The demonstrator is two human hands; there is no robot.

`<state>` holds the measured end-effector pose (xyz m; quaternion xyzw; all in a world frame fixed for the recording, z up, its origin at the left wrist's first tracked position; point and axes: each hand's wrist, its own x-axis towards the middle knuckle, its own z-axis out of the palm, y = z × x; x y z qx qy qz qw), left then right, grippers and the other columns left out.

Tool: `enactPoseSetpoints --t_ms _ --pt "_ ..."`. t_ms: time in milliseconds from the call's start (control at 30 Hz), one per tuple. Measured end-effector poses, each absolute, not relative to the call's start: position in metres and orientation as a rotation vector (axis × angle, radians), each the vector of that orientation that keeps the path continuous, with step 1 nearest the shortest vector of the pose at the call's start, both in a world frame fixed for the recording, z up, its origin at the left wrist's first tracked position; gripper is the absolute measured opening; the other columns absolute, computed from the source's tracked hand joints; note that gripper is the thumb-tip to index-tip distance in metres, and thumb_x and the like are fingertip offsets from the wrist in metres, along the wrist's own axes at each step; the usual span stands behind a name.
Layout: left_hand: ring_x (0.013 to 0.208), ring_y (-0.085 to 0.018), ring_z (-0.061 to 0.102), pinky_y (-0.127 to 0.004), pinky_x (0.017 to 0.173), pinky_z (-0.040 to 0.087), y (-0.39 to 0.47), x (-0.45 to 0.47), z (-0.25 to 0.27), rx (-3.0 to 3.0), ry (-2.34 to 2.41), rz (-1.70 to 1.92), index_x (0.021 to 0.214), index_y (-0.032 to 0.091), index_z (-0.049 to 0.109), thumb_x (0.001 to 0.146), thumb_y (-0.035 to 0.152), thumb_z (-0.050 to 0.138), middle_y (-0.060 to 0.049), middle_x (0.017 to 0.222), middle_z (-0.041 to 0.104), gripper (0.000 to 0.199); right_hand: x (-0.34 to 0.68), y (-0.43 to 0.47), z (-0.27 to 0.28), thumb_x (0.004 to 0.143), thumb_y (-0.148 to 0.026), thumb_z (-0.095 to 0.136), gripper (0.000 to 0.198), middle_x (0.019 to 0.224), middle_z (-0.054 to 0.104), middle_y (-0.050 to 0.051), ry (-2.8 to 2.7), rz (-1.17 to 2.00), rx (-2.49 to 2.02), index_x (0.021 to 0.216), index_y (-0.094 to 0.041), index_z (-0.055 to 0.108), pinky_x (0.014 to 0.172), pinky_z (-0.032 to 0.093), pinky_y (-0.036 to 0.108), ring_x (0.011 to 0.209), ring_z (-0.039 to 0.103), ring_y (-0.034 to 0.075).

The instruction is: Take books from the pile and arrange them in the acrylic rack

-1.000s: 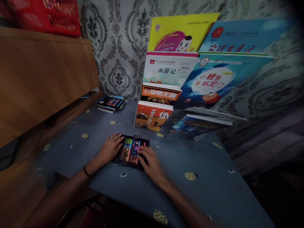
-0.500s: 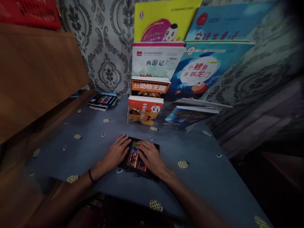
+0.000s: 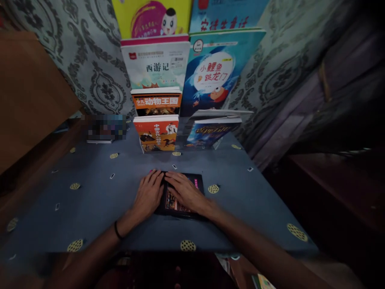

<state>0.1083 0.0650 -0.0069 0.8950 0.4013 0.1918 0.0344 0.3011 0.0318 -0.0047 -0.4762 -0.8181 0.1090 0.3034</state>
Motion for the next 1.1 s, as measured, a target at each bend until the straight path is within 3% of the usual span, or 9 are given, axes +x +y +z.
enactPoseSetpoints --t_ms 133,700,833,967,1100 --pt "0.137 -0.032 0.050 -0.054 0.107 0.047 0.066 0.108 -0.004 2.795 1.235 0.562 0.138 0.016 0.053 0.100 0.023 0.041 -0.015 0.146 0.057 0.041 0.321 0.024 -0.008 0.099 -0.025 0.052 0.039 0.142 0.061 0.015 -2.146 0.274 -1.360 0.136 -0.019 0.062 0.112 0.048 0.051 0.136 0.055 0.027" --pt "0.148 -0.031 0.036 -0.059 0.117 0.038 0.049 0.136 -0.030 2.587 1.163 0.808 0.141 0.018 0.047 0.101 0.023 0.034 -0.017 0.152 0.047 0.042 0.411 0.016 -0.016 0.101 -0.022 0.047 0.038 0.145 0.060 0.007 -2.170 0.311 -1.460 0.137 -0.025 0.061 0.120 0.040 0.051 0.140 0.051 0.022" --pt "0.141 -0.033 0.044 -0.060 0.113 0.040 0.049 0.141 -0.016 2.668 1.139 0.679 0.142 0.018 0.046 0.100 0.024 0.037 -0.018 0.148 0.051 0.043 0.418 0.014 -0.013 0.098 -0.019 0.050 0.040 0.145 0.060 0.009 -2.190 0.256 -1.523 0.136 -0.024 0.061 0.119 0.039 0.055 0.140 0.051 0.025" --pt "0.124 -0.028 0.057 -0.051 0.106 0.046 0.059 0.137 0.001 2.674 1.103 0.592 0.139 0.017 0.048 0.099 0.018 0.037 -0.014 0.135 0.062 0.041 0.385 0.009 -0.008 0.097 -0.020 0.055 0.038 0.145 0.059 0.013 -2.195 0.195 -1.492 0.134 -0.020 0.063 0.119 0.039 0.054 0.141 0.050 0.027" --pt "0.120 -0.027 0.058 -0.049 0.104 0.047 0.064 0.134 0.001 2.686 1.112 0.640 0.139 0.019 0.049 0.099 0.017 0.037 -0.012 0.131 0.064 0.041 0.341 0.007 -0.005 0.095 -0.025 0.061 0.043 0.147 0.057 0.015 -2.267 0.220 -1.315 0.138 -0.017 0.059 0.121 0.036 0.051 0.142 0.048 0.025"
